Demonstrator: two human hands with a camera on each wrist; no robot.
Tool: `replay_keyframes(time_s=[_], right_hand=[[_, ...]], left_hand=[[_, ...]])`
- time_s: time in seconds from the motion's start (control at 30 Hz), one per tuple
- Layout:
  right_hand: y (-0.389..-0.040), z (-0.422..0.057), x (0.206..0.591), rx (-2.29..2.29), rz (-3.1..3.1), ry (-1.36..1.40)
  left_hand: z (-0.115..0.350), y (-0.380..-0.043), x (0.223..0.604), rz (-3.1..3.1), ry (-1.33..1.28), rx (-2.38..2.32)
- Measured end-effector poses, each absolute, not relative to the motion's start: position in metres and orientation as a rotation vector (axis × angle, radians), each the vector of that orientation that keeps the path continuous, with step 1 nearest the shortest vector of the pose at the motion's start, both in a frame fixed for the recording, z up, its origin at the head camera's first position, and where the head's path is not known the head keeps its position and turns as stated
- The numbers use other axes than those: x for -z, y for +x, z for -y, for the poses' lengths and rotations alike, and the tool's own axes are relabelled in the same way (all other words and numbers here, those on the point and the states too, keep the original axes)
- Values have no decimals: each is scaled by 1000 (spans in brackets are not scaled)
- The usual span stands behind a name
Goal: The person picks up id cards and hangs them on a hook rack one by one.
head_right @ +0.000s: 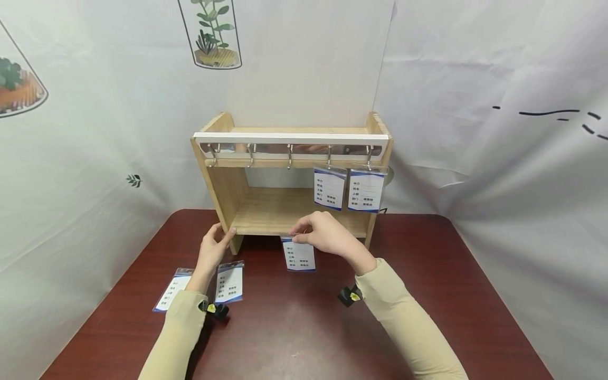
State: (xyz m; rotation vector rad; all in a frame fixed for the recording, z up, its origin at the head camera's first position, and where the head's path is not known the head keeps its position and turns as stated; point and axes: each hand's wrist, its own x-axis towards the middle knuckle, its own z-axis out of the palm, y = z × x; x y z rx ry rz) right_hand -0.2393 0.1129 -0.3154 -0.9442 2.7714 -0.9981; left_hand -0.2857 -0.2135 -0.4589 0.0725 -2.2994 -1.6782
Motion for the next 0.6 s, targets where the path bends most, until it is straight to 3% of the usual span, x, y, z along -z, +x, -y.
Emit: replay_keyframes(time_s=[0.6], right_hand=[[-237,-122,269,1094,-2841,-992]], left_hand=[[213,-285,458,2293,52,1677]])
